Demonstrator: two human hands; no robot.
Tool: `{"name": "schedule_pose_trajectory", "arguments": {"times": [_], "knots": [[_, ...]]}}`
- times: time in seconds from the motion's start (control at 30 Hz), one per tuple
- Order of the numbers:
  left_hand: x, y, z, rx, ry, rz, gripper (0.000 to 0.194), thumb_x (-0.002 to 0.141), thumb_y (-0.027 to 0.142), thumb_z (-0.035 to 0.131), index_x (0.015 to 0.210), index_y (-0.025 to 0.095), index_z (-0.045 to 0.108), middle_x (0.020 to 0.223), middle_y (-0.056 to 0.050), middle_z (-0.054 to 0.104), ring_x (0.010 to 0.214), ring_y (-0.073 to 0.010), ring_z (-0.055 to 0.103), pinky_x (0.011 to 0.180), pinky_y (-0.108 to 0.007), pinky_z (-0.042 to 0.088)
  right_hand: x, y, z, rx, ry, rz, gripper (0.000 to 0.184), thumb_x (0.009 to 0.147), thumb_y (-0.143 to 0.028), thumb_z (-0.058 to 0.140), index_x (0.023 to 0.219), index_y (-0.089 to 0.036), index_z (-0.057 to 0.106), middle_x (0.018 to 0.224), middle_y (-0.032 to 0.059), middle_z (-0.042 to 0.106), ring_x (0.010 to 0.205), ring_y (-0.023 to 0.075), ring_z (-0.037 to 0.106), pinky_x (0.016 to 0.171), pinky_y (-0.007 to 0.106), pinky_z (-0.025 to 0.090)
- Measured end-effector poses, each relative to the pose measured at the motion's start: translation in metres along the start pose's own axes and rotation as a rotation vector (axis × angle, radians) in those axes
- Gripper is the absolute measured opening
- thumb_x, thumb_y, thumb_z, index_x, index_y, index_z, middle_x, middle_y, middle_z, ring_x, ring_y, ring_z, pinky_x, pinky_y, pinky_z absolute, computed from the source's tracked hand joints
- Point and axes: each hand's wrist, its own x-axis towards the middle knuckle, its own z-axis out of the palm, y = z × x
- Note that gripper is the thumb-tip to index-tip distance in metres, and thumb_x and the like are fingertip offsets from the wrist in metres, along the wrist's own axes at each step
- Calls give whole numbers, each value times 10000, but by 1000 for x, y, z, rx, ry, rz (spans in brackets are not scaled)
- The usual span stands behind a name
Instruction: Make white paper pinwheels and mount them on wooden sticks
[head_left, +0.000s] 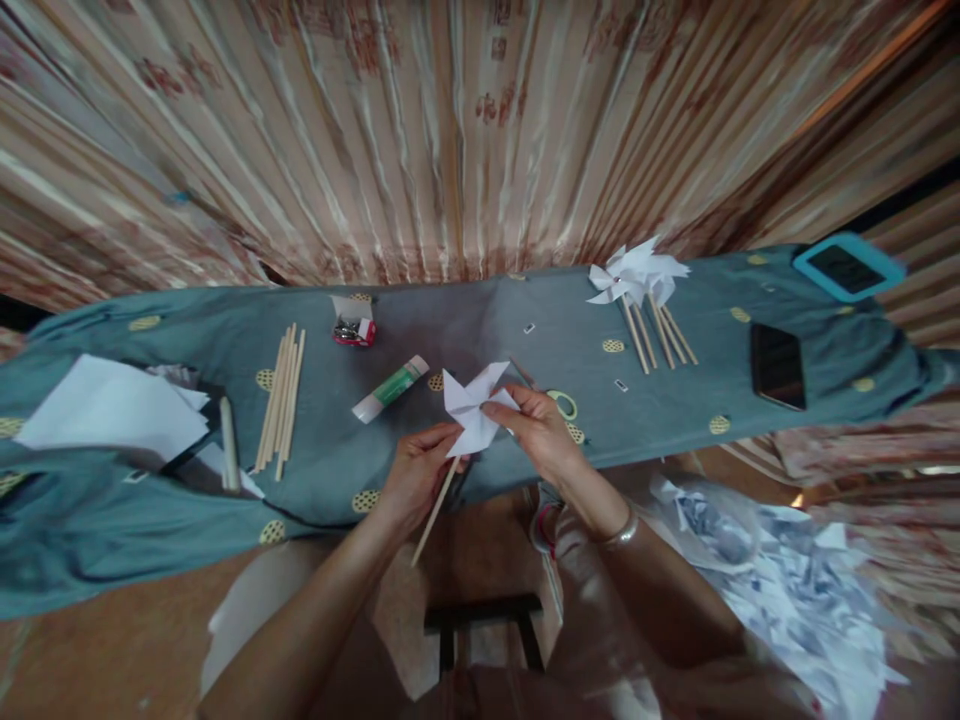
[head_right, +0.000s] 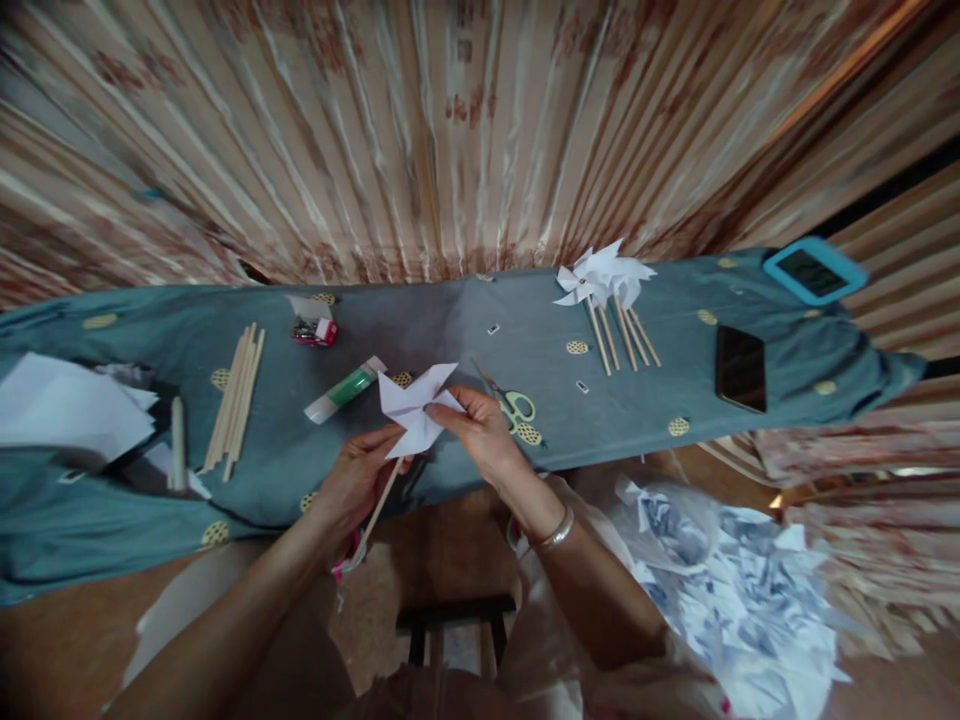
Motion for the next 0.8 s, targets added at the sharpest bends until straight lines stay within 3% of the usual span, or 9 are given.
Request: {"name": "schedule_pose_trajectory", "arguments": {"times": [0.23, 0.33, 0.5, 0.8], "knots": [[-2, -6, 2, 14, 21, -13, 364, 455, 242, 900, 784, 146, 780, 638, -16, 699, 536, -88, 587, 544, -193, 496, 8, 2, -2, -13, 13, -3, 305, 560, -412, 839, 634, -179, 657, 611, -31, 659, 554, 101, 516, 603, 252, 423], [-6, -9, -1, 86, -61, -13, 340, 527, 358, 889, 744, 129, 762, 653, -36, 708, 528, -95, 592, 546, -211, 498, 9, 0, -6, -5, 37, 18, 326, 530, -416, 853, 639, -174, 663, 592, -28, 653, 544, 102, 509, 577, 249, 400], [-13, -19, -10, 170, -225, -118, 487, 543, 505, 883, 824, 125, 765, 608, -35, 697, 492, -112, 611, 536, -231, 496, 9, 2, -15, -58, 30, 47, 345, 500, -399, 873, 659, -164, 677, 583, -32, 645, 550, 102, 530, 597, 252, 403], [-31, -46, -21, 68, -155, -160, 435, 570, 421, 904, 833, 114, 746, 637, -53, 711, 549, -152, 669, 603, -272, 553, 11, -1, -12, -364, -136, 162, 385, 434, -401, 890, 618, -150, 663, 577, -35, 638, 548, 85, 529, 562, 222, 410]]}}
